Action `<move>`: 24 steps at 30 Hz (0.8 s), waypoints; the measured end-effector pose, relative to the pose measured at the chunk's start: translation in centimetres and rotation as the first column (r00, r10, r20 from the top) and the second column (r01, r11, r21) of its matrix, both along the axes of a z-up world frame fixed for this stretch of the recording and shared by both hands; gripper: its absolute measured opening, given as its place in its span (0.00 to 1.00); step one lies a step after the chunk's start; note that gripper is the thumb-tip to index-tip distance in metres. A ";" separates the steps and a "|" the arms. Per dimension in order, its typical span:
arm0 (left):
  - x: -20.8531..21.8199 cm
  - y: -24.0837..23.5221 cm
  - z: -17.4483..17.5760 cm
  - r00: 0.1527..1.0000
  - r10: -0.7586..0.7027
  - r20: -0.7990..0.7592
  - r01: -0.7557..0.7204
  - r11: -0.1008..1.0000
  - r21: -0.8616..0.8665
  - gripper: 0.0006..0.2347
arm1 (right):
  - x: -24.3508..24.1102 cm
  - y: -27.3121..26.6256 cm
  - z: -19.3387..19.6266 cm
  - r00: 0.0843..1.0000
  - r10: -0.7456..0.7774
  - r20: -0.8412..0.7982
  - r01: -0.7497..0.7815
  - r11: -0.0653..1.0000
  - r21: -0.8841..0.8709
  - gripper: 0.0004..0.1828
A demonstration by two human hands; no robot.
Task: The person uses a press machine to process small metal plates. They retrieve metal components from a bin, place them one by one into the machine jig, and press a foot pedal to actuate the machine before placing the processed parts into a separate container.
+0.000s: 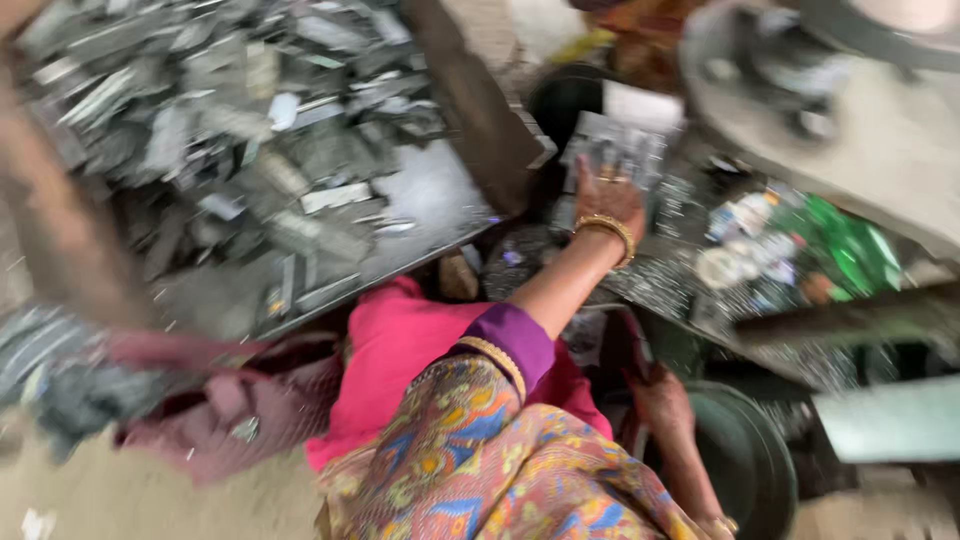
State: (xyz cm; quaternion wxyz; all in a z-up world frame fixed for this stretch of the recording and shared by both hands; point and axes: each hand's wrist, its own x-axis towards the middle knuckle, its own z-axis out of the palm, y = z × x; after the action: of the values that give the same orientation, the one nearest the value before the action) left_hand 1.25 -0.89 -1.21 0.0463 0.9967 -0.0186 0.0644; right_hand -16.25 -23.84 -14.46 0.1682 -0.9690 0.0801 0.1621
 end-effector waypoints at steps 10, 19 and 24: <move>-13.9 28.3 -11.8 0.811 0.489 -0.320 -0.376 0.856 0.355 0.20 | 3.8 3.2 13.3 0.828 0.242 0.506 -0.146 0.964 -0.223 0.24; -17.4 39.6 -24.3 0.924 0.382 -0.003 -0.378 0.917 0.131 0.19 | 2.1 8.0 18.3 0.901 0.110 0.420 -0.023 0.978 -0.207 0.20; -15.5 37.3 -25.3 0.935 0.351 0.050 -0.354 0.930 0.094 0.16 | 1.9 8.8 18.9 0.907 0.057 0.417 0.012 0.987 -0.162 0.20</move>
State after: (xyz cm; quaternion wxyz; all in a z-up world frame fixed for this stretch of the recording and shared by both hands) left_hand -14.28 36.43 -26.47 -0.0171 0.9837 0.1566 0.0869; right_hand -14.31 -15.08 4.49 0.1011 -0.9924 0.0437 -0.0554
